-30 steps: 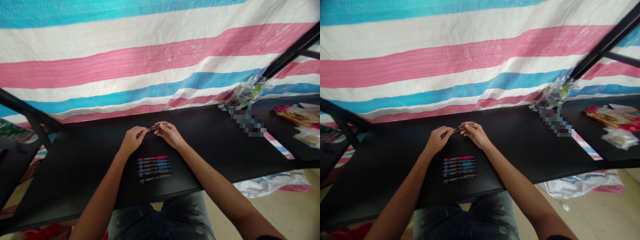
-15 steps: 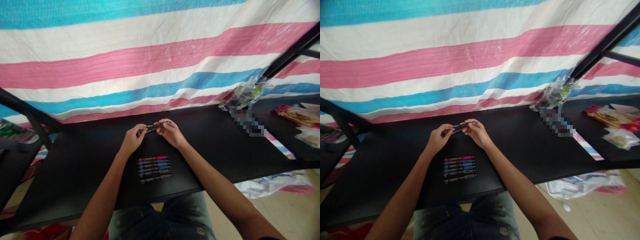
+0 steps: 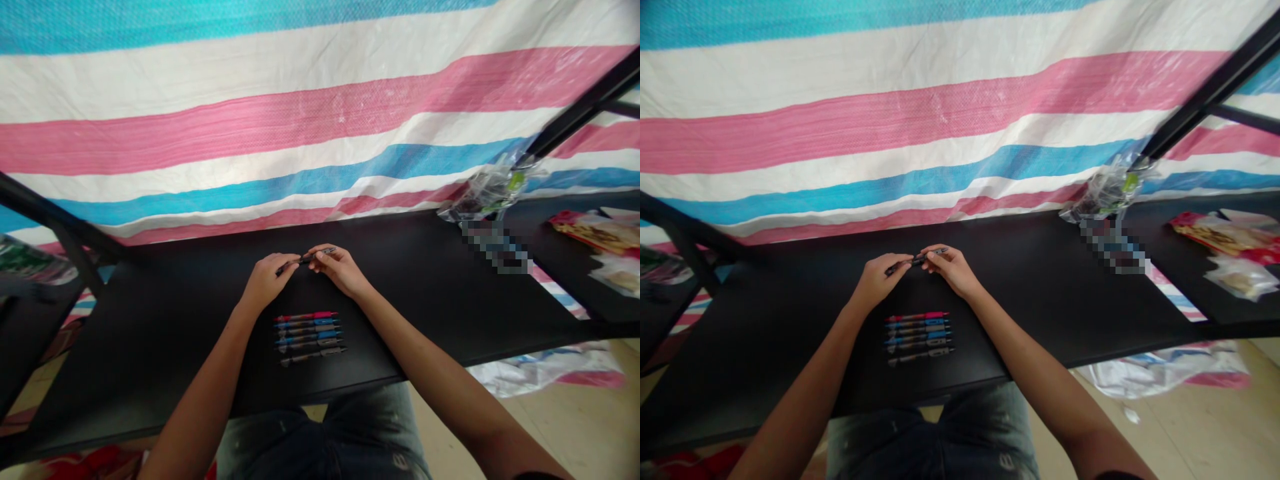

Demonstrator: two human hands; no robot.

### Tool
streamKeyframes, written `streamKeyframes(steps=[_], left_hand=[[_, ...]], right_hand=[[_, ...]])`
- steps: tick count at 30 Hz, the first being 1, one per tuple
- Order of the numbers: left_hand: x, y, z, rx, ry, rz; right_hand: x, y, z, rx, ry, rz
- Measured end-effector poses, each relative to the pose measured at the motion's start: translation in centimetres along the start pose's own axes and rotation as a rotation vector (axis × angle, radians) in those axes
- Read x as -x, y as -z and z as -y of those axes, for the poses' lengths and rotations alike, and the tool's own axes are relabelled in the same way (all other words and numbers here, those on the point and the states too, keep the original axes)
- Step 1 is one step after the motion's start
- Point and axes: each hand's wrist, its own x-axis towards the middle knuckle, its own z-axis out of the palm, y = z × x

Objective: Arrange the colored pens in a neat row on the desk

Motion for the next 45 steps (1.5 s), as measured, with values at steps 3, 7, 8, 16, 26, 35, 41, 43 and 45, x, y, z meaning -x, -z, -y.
streamKeyframes(steps=[3, 7, 8, 16, 26, 35, 41, 43, 45], left_hand=[[0.0, -0.1, -0.1, 0.006, 0.004, 0.018], [0.1, -0.1, 0.0, 0.005, 0.019, 0.034], [0.0, -0.1, 0.1, 0.002, 0.024, 0.039], [0.1, -0.5, 0.3, 0.000, 0.069, 0.070], [0.1, -0.3, 0.2, 0.016, 0.077, 0.083], [0.2, -0.5, 0.3, 0.011, 0.087, 0.120], [0.4, -0.7, 0.2, 0.007, 0.073, 0.150], [0.4, -1.0, 0.1, -0.003, 0.059, 0.163], [0.4, -1.1, 0.2, -0.003, 0.070, 0.166]], right_hand=[[0.0, 0.1, -0.3, 0.088, 0.000, -0.004], [-0.2, 0.3, -0.3, 0.200, 0.045, -0.018], [-0.3, 0.3, -0.2, 0.226, 0.062, -0.024], [-0.3, 0.4, -0.4, 0.445, 0.150, -0.025], [-0.2, 1.1, 0.7, 0.588, 0.124, 0.063], [0.0, 1.8, 1.2, 0.721, 0.082, 0.116], [0.0, 1.9, 1.6, 0.819, 0.069, 0.094], [0.0, 1.9, 1.8, 0.898, -0.004, 0.116], [-0.1, 2.5, 2.4, 0.906, -0.003, 0.156]])
